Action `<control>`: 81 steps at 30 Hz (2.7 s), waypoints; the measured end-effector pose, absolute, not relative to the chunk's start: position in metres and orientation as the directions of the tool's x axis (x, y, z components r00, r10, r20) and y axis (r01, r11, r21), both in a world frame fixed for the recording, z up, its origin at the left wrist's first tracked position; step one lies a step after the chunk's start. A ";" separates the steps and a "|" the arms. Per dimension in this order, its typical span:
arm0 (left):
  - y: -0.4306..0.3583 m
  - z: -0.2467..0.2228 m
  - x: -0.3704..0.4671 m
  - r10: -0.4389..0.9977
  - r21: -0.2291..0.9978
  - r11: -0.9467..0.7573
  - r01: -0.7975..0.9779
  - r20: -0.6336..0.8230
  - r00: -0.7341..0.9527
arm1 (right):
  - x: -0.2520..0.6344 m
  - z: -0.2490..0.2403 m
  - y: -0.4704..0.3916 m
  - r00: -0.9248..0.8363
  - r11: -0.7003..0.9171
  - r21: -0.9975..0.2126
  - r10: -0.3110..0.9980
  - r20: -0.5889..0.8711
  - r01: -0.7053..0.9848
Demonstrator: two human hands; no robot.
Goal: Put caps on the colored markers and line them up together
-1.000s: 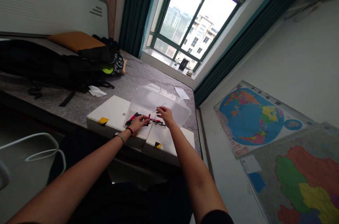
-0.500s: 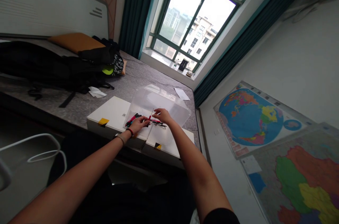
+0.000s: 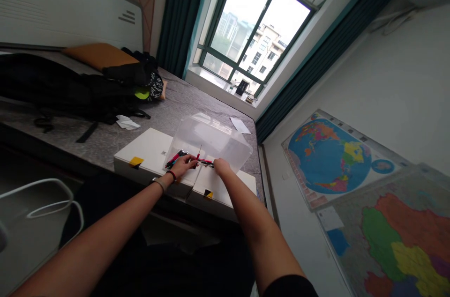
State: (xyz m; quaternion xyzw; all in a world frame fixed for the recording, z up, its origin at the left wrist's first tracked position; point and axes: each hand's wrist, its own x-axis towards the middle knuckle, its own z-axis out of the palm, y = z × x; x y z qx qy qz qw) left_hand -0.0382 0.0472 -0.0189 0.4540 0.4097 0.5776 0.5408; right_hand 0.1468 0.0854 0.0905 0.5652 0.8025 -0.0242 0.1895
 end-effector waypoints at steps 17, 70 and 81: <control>0.050 -0.023 -0.037 0.996 0.962 -0.087 -0.257 0.092 0.004 | 0.142 0.094 0.097 -0.285 0.207 -0.409 0.948 -0.140 0.889; 0.043 -0.013 -0.038 0.991 0.980 -0.129 -0.154 0.132 0.008 | 0.133 0.111 0.113 -0.285 0.219 -0.751 0.958 0.043 0.623; 0.044 -0.013 -0.037 0.995 0.967 -0.098 -0.234 0.101 -0.001 | 0.144 0.091 0.103 -0.318 0.328 0.029 0.930 -0.184 0.944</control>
